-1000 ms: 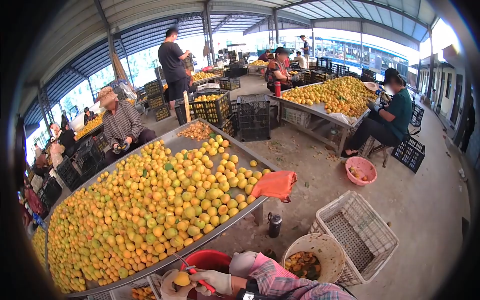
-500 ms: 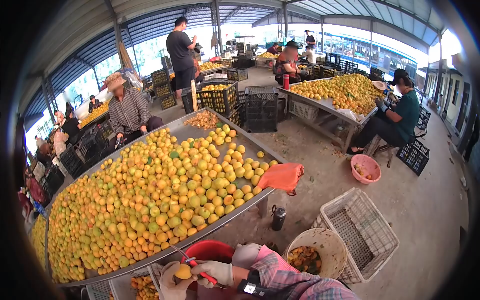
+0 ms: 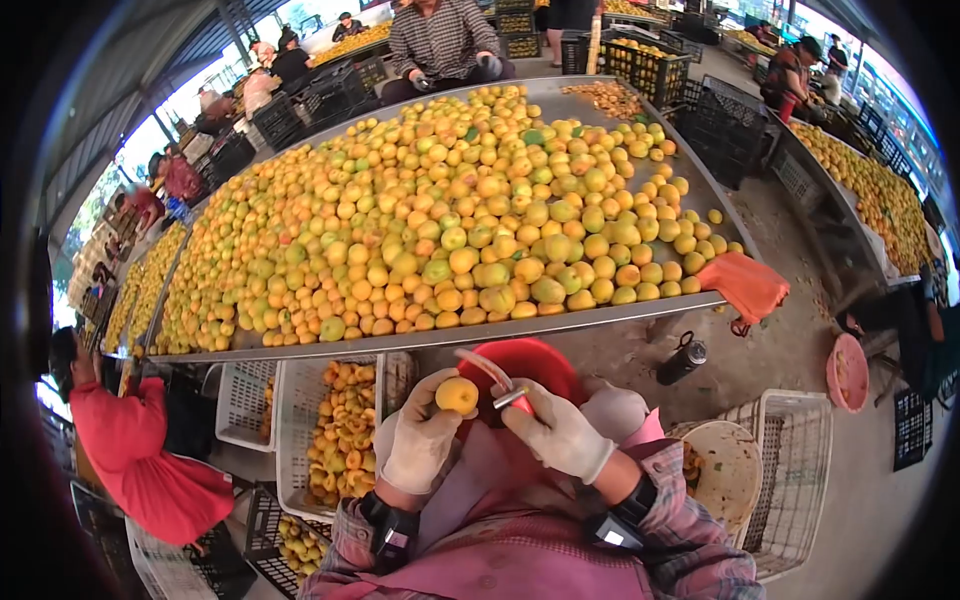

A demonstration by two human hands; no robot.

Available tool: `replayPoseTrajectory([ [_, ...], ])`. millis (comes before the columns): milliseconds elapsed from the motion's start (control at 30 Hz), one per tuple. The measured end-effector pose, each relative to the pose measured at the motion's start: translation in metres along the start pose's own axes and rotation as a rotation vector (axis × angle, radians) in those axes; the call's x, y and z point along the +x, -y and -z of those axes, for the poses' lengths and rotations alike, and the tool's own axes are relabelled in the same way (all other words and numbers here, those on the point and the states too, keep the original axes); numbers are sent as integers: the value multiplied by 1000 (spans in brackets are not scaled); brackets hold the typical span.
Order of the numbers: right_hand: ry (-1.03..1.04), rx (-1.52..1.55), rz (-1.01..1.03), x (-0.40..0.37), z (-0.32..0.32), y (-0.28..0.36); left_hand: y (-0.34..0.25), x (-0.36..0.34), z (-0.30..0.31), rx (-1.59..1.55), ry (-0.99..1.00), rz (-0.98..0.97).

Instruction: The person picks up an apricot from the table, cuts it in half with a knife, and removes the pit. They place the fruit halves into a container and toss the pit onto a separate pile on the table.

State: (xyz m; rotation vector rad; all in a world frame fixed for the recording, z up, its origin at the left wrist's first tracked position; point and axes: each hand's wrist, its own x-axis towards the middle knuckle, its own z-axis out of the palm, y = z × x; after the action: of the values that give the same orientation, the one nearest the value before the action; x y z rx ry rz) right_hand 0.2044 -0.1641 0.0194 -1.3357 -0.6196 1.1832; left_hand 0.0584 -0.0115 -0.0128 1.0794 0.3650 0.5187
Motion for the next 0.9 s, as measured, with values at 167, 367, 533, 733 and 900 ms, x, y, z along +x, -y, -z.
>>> replayPoseTrajectory([
  [167, 23, -671, 457, -11, 13, -3, -9, 0, 4, -284, 31, 23],
  [367, -79, -910, 356, -17, 5, -3, -8, 0, 13, -299, 79, 10],
  [533, -69, -957, 388, -17, 7, 2, -4, 1, 19, -139, 58, -17],
  [733, 27, -579, 550, -6, 9, -17, -9, 2, 8, -9, 17, -42],
  [900, 210, -40, -163, -19, 13, 0, -9, 5, -4, 71, -61, -14],
])
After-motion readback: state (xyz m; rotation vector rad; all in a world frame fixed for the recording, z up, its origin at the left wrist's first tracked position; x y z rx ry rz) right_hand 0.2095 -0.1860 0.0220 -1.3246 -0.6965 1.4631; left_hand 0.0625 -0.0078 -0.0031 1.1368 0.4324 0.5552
